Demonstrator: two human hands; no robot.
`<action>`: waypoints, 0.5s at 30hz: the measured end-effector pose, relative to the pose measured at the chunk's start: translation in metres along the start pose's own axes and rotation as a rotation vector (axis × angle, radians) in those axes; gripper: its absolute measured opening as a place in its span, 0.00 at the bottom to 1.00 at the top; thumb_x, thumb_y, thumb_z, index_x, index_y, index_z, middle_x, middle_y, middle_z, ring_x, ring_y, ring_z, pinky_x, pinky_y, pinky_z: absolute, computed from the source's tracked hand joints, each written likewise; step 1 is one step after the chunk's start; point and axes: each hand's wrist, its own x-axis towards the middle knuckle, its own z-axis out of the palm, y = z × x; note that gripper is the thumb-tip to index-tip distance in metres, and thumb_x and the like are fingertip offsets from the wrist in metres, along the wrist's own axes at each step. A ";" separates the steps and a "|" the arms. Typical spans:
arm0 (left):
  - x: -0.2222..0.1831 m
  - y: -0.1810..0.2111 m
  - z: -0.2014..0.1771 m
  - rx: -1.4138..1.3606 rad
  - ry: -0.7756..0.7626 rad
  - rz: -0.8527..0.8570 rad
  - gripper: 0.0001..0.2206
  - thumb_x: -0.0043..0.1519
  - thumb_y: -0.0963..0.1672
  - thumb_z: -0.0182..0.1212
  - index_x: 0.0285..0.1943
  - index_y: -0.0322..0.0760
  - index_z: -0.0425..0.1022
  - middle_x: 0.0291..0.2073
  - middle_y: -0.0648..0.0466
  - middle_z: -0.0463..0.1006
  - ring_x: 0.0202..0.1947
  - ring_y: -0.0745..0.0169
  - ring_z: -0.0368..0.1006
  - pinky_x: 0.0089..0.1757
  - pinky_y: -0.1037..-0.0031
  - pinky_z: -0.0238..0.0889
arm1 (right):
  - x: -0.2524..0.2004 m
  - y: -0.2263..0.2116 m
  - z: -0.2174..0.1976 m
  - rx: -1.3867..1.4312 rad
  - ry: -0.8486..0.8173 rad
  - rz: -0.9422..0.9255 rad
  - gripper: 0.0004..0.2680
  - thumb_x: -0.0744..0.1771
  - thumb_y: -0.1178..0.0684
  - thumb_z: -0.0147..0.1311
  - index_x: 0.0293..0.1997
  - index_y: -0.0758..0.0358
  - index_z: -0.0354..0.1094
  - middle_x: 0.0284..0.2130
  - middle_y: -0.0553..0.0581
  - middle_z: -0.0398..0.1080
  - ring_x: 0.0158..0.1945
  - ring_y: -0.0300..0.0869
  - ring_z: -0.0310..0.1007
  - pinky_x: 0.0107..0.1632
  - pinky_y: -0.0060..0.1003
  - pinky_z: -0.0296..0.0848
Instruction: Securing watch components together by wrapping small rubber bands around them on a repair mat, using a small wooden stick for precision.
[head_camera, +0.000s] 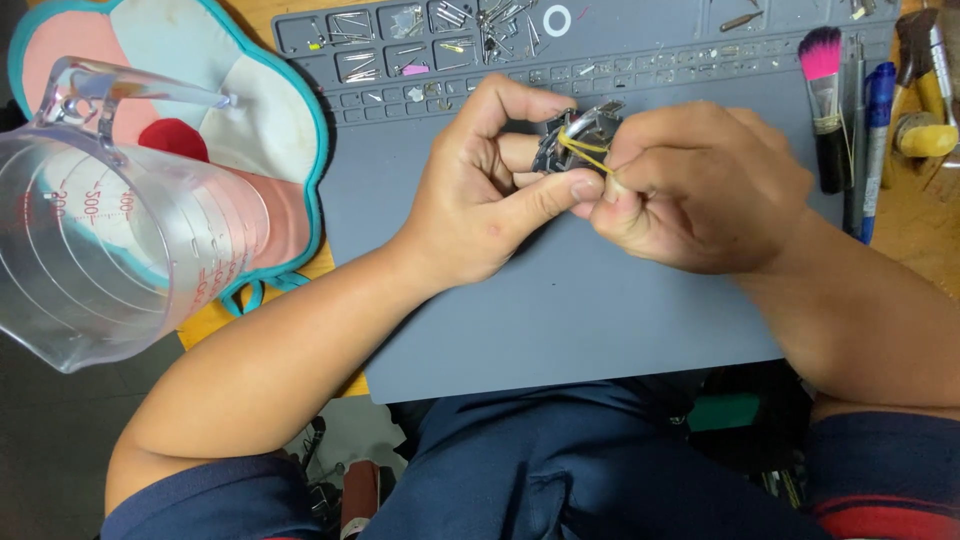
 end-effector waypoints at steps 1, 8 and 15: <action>0.001 0.000 0.000 -0.006 0.005 -0.012 0.14 0.51 0.39 0.54 0.41 0.33 0.54 0.28 0.43 0.71 0.28 0.60 0.70 0.35 0.75 0.68 | 0.003 0.001 0.001 0.096 0.016 -0.022 0.07 0.59 0.61 0.53 0.21 0.60 0.57 0.23 0.53 0.65 0.25 0.40 0.62 0.27 0.30 0.59; 0.002 0.002 -0.001 -0.014 0.056 0.036 0.17 0.53 0.38 0.50 0.43 0.40 0.45 0.24 0.46 0.68 0.23 0.63 0.67 0.32 0.81 0.63 | 0.007 -0.003 0.005 0.584 0.013 0.067 0.07 0.60 0.67 0.44 0.29 0.66 0.48 0.22 0.65 0.60 0.26 0.44 0.60 0.27 0.31 0.60; 0.006 0.000 -0.001 0.089 0.108 0.093 0.11 0.51 0.37 0.51 0.35 0.38 0.52 0.21 0.54 0.68 0.21 0.70 0.66 0.26 0.86 0.60 | 0.023 -0.019 0.004 0.935 0.069 0.289 0.07 0.60 0.68 0.37 0.31 0.64 0.43 0.22 0.65 0.56 0.18 0.40 0.59 0.26 0.29 0.64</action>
